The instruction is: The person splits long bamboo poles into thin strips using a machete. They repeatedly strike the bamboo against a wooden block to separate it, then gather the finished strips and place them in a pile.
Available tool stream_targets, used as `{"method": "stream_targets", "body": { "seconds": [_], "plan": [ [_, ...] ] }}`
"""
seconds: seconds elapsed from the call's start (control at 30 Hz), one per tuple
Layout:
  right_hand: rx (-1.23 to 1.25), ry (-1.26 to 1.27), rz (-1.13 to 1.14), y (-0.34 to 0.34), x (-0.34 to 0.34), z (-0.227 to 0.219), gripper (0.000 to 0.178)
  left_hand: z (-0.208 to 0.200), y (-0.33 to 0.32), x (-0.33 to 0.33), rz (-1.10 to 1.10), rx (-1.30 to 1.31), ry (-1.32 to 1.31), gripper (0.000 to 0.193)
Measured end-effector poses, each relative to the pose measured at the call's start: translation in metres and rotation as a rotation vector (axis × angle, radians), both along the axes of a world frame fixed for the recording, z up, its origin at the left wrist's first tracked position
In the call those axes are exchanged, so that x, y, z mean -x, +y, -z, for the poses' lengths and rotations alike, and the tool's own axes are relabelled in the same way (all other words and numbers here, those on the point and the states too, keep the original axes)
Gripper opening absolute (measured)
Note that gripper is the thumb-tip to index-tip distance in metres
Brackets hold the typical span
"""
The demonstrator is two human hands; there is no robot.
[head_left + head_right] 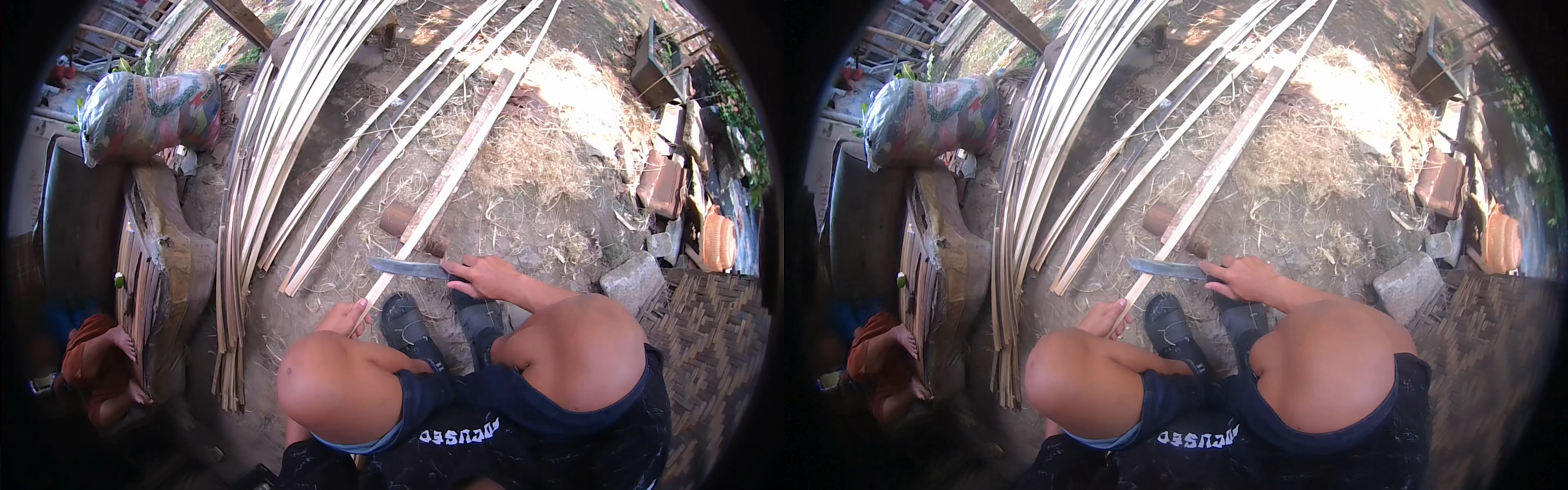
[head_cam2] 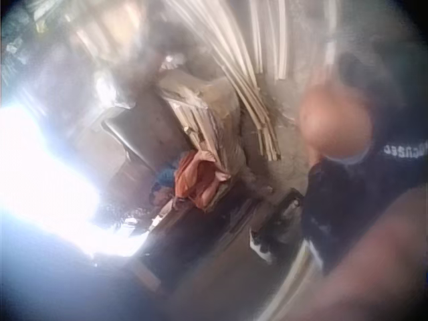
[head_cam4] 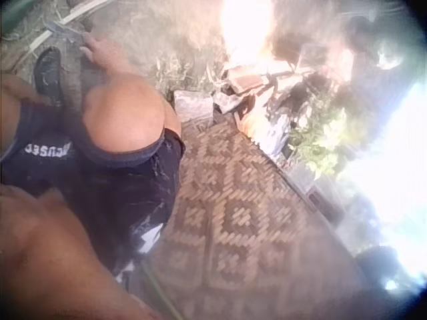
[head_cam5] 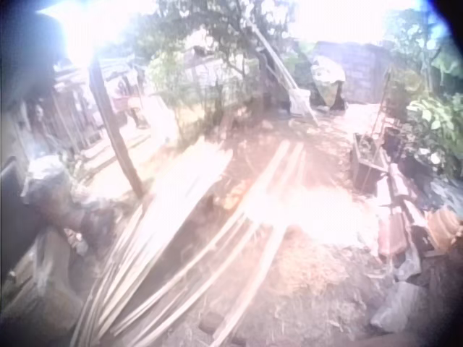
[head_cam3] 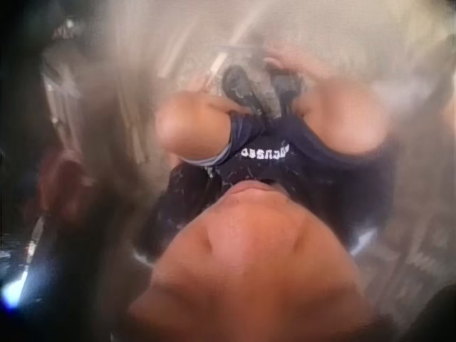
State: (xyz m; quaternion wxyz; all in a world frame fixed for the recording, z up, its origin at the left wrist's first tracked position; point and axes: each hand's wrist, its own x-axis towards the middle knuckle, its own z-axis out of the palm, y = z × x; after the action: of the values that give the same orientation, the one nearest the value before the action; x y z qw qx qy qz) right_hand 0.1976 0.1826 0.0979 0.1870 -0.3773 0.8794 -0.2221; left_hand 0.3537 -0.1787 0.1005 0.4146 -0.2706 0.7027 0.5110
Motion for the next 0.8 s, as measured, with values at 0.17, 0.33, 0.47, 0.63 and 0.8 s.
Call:
{"method": "stream_targets", "body": {
  "seconds": [0.17, 0.33, 0.47, 0.63, 0.8],
  "plan": [
    [0.109, -0.064, 0.416, 0.029, 0.048, 0.027, 0.039, 0.031, -0.033, -0.057, -0.047, 0.172, 0.046, 0.05],
    [0.136, 0.0, 0.306, 0.019, 0.034, 0.028, 0.039, 0.043, -0.011, -0.035, -0.095, 0.019, 0.202, 0.05],
    [0.124, 0.001, 0.502, 0.037, 0.061, 0.045, 0.042, 0.06, -0.044, -0.07, -0.149, 0.135, 0.074, 0.047],
    [0.038, 0.117, 0.409, 0.053, 0.079, 0.028, 0.042, 0.026, -0.007, -0.024, -0.211, -0.087, 0.153, 0.041],
    [0.0, 0.024, 0.414, 0.045, 0.082, 0.038, 0.042, 0.019, -0.009, -0.025, -0.19, -0.059, 0.185, 0.036]
  ]
}}
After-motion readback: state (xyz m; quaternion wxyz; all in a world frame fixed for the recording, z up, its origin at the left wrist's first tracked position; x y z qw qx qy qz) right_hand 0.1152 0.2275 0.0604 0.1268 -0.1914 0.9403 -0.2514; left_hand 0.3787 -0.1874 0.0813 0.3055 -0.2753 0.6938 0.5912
